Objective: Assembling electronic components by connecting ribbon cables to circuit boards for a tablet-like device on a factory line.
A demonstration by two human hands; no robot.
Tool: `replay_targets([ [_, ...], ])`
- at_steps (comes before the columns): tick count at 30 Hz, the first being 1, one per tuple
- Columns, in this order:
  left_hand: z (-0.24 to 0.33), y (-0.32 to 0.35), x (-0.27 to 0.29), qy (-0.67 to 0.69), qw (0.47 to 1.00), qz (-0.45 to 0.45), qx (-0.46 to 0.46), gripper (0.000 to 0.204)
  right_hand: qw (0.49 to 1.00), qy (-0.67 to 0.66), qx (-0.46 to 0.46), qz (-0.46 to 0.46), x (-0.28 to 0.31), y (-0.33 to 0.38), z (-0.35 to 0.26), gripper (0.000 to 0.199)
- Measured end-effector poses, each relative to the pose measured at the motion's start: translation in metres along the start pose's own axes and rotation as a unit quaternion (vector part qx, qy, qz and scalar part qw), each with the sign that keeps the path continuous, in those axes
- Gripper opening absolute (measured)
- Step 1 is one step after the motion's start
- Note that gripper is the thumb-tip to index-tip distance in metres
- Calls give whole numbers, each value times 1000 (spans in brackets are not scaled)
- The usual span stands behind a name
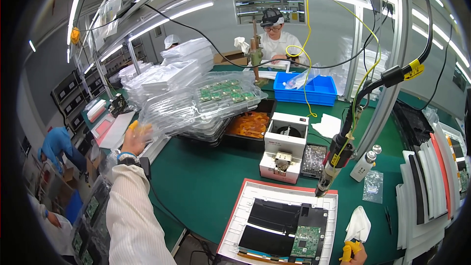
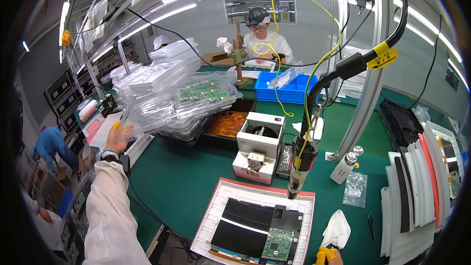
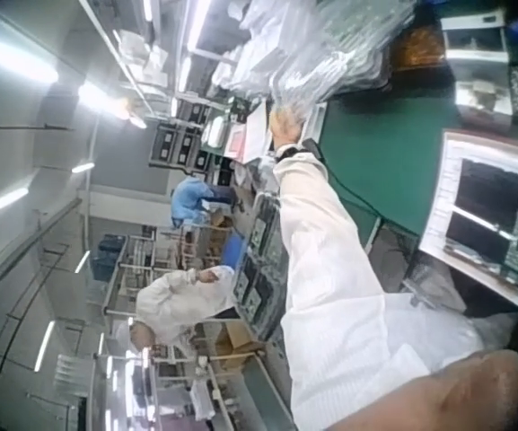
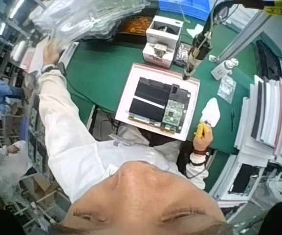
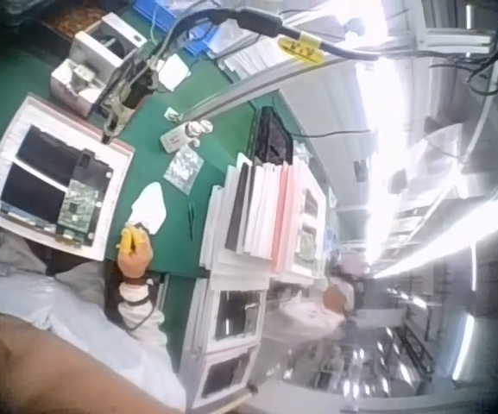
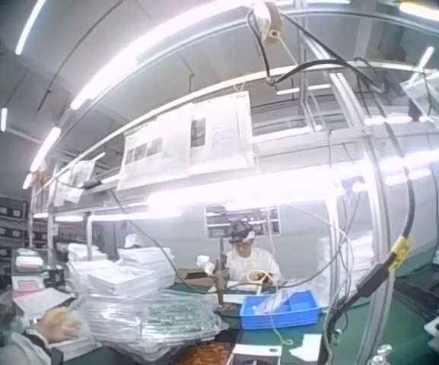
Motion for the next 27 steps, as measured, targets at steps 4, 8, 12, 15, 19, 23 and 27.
replay_targets([
  [4,3,11,-13,-83,977,186,-62,48,998,4,-65,-3,1,6,9,11],
  [8,124,52,-27,-415,632,338,-561,31,999,-32,-4,-2,-2,-2,-4,11],
  [12,1,117,-234,-471,680,-12,-561,22,998,-11,-61,-9,2,10,10,9],
  [15,-81,145,-300,-508,524,-201,-653,27,999,-32,-20,10,1,7,7,10],
  [19,-130,126,-323,-699,398,-230,-547,26,999,-38,-30,21,-1,8,6,10],
  [23,-111,132,-310,-669,422,-238,-564,23,999,-24,-14,23,1,3,1,10],
  [27,-83,146,-277,-665,412,-273,-560,27,999,-37,-26,25,7,5,4,10],
])
Point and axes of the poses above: each hand's wrist, its own y-axis away from the middle knuckle, its own x-axis out of the back of the hand, z = x × y, the point moved 6 cm from there along -y, towards the middle knuckle, and after that the axes turned 14 degrees about z, right-handed, at the moved point
